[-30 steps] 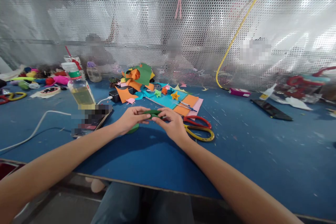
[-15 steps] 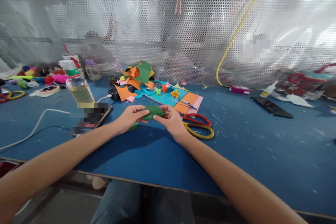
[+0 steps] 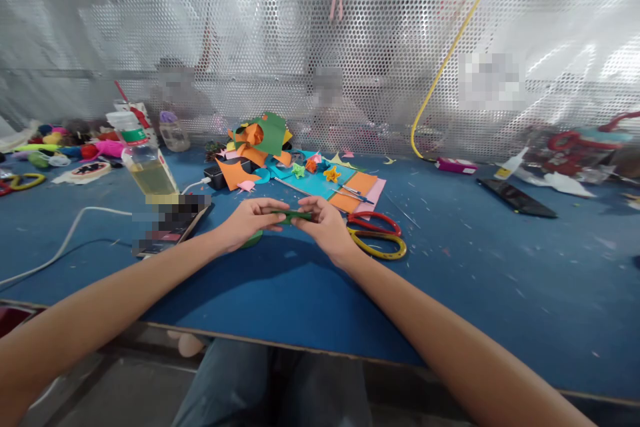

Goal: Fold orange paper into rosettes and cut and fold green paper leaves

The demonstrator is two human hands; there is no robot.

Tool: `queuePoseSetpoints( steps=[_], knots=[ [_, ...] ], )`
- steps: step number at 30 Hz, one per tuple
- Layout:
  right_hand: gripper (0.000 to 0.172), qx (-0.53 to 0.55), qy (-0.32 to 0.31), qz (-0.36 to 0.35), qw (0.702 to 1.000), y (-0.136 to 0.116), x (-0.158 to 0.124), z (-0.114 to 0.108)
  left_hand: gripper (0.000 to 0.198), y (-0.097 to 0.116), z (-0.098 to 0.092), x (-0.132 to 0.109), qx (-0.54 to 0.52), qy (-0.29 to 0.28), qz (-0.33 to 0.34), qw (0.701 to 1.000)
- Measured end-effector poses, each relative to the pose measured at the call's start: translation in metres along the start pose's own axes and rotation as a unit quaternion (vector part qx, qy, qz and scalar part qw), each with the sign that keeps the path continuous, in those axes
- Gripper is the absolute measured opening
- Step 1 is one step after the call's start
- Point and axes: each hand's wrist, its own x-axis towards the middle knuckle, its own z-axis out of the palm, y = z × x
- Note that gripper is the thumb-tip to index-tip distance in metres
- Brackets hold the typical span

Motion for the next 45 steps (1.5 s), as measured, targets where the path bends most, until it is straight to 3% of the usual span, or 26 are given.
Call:
queuePoseSetpoints(
  steps=[6, 32, 45],
  knots=[
    [0.037, 0.006, -0.001, 0.013, 1.0, 0.0005, 0.0001, 0.0, 0.028, -0.0035, -0.0012, -0.0009, 0.02, -0.03, -0.021, 0.999],
    [0.034, -0.02, -0.037, 0.08, 0.996, -0.0006, -0.0034, -0.0033, 0.023, -0.0065, -0.0027, 0.0009, 0.054, -0.035, -0.032, 0.997],
    [0.029, -0.053, -0.049, 0.051, 0.996, -0.0011, -0.0031, -0.0041, 0.023, -0.005, -0.0045, 0.0008, 0.12, -0.059, -0.021, 0.991]
  ],
)
